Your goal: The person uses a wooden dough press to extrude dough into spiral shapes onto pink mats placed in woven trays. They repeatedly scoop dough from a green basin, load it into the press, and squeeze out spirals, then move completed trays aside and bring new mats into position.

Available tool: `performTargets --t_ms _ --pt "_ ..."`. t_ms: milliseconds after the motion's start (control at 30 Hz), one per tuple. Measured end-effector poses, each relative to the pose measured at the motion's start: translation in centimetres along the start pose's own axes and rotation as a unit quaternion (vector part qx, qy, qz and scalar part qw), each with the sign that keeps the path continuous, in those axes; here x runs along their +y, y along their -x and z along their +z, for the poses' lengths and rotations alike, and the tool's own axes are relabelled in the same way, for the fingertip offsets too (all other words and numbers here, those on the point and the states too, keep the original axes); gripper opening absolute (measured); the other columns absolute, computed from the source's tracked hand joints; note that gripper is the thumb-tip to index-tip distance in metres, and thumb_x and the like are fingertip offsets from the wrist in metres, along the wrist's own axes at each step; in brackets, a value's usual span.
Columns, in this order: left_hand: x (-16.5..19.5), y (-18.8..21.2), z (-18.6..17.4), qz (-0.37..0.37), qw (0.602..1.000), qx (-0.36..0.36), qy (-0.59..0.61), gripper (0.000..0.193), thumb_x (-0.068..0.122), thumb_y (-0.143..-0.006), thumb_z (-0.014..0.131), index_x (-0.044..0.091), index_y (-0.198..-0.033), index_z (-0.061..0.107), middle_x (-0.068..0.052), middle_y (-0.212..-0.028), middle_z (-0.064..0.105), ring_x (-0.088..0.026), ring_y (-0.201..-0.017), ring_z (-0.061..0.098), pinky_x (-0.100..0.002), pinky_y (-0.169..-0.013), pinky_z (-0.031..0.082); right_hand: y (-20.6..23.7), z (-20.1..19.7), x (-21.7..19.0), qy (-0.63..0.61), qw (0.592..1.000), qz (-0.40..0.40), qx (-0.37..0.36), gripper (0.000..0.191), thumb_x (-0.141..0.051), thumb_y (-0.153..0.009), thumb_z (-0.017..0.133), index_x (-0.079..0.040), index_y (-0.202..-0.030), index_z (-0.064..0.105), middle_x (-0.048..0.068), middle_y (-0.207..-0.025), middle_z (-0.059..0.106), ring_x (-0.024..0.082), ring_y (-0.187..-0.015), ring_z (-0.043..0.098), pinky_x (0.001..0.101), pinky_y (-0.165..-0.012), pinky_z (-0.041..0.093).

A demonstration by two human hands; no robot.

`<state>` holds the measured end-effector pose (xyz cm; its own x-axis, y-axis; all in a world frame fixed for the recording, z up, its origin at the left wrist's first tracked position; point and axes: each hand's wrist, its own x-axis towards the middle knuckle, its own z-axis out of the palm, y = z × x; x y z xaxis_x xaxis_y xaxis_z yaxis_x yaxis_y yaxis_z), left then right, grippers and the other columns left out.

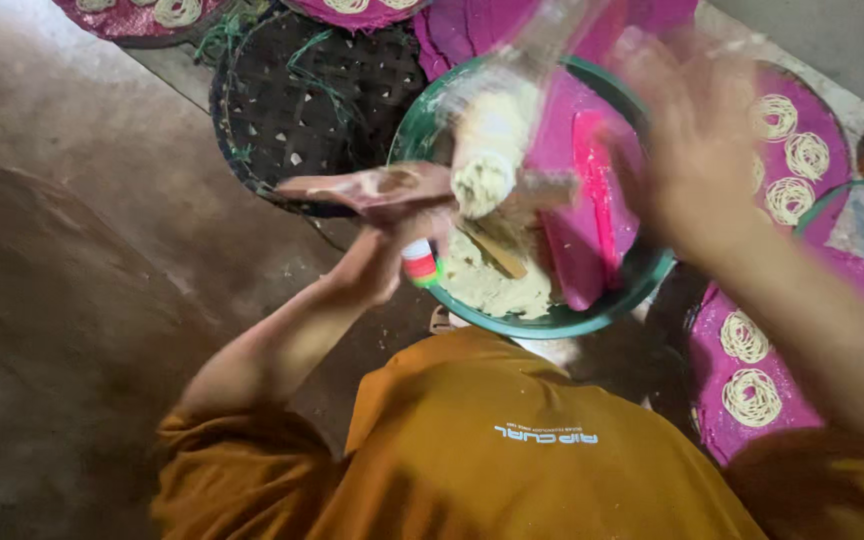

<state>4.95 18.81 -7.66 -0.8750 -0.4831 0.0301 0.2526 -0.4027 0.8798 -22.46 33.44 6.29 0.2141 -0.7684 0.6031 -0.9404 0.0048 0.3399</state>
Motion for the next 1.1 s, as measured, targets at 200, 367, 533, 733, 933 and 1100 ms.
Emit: performTargets --t_ms 200,367,533,733,933,1100 --pt "-4.2 -3.6 -5.9 0.205 0.941 0.221 -0.151 0.017 0.004 -0.099 0.061 -0.003 -0.113 0.069 -0.005 -0.099 0.067 -0.013 -0.087 0.064 -0.029 -0.078 0.052 5.4 12.4 -12.6 -0.174 0.930 -0.040 -0.320 0.012 -0.018 -0.085 0.062 -0.008 -0.086 0.068 0.010 -0.089 0.066 0.028 -0.087 0.067 0.0416 -0.072 0.054" --pt "-7.3 -6.3 -7.8 0.227 0.919 0.243 -0.212 0.019 0.005 -0.098 0.062 -0.001 -0.114 0.071 -0.005 -0.103 0.071 -0.013 -0.089 0.067 -0.029 -0.081 0.054 4.6 15.9 -15.8 0.034 0.908 -0.123 -0.398 0.017 -0.019 -0.086 0.061 -0.005 -0.090 0.068 0.010 -0.090 0.067 0.023 -0.084 0.068 0.0345 -0.065 0.054" --pt "-8.2 -8.4 -9.4 0.239 0.927 0.232 -0.171 0.011 0.005 -0.097 0.064 0.000 -0.106 0.068 -0.005 -0.099 0.069 -0.014 -0.088 0.066 -0.031 -0.078 0.054 -0.9 14.8 -10.9 -0.007 0.878 -0.002 -0.478 0.015 -0.015 -0.092 0.056 -0.007 -0.100 0.066 0.014 -0.086 0.070 0.026 -0.073 0.073 0.0378 -0.054 0.057" --pt "-9.0 -9.3 -9.9 0.209 0.947 0.220 -0.108 0.018 0.007 -0.096 0.062 0.000 -0.113 0.066 -0.005 -0.105 0.069 -0.014 -0.088 0.067 -0.030 -0.077 0.057 -5.1 17.8 -5.2 -0.011 0.893 0.049 -0.447 0.014 -0.011 -0.092 0.058 -0.009 -0.095 0.071 0.013 -0.082 0.074 0.031 -0.073 0.075 0.0440 -0.057 0.057" --pt "-8.9 -9.5 -10.1 0.208 0.944 0.228 -0.113 0.019 0.009 -0.097 0.063 -0.001 -0.113 0.066 -0.005 -0.107 0.069 -0.014 -0.087 0.067 -0.030 -0.076 0.057 -4.1 23.0 -6.2 -0.101 0.921 0.000 -0.375 0.014 -0.015 -0.087 0.062 -0.008 -0.085 0.074 0.017 -0.079 0.073 0.036 -0.069 0.072 0.0469 -0.058 0.057" --pt "-9.0 -9.3 -9.9 0.205 0.943 0.233 -0.124 0.019 0.010 -0.097 0.062 -0.001 -0.112 0.070 -0.005 -0.104 0.070 -0.014 -0.087 0.067 -0.030 -0.075 0.054 -1.0 21.7 -8.9 -0.109 0.877 -0.059 -0.464 0.017 -0.013 -0.089 0.060 -0.010 -0.085 0.076 0.015 -0.082 0.073 0.033 -0.074 0.073 0.0459 -0.064 0.058"
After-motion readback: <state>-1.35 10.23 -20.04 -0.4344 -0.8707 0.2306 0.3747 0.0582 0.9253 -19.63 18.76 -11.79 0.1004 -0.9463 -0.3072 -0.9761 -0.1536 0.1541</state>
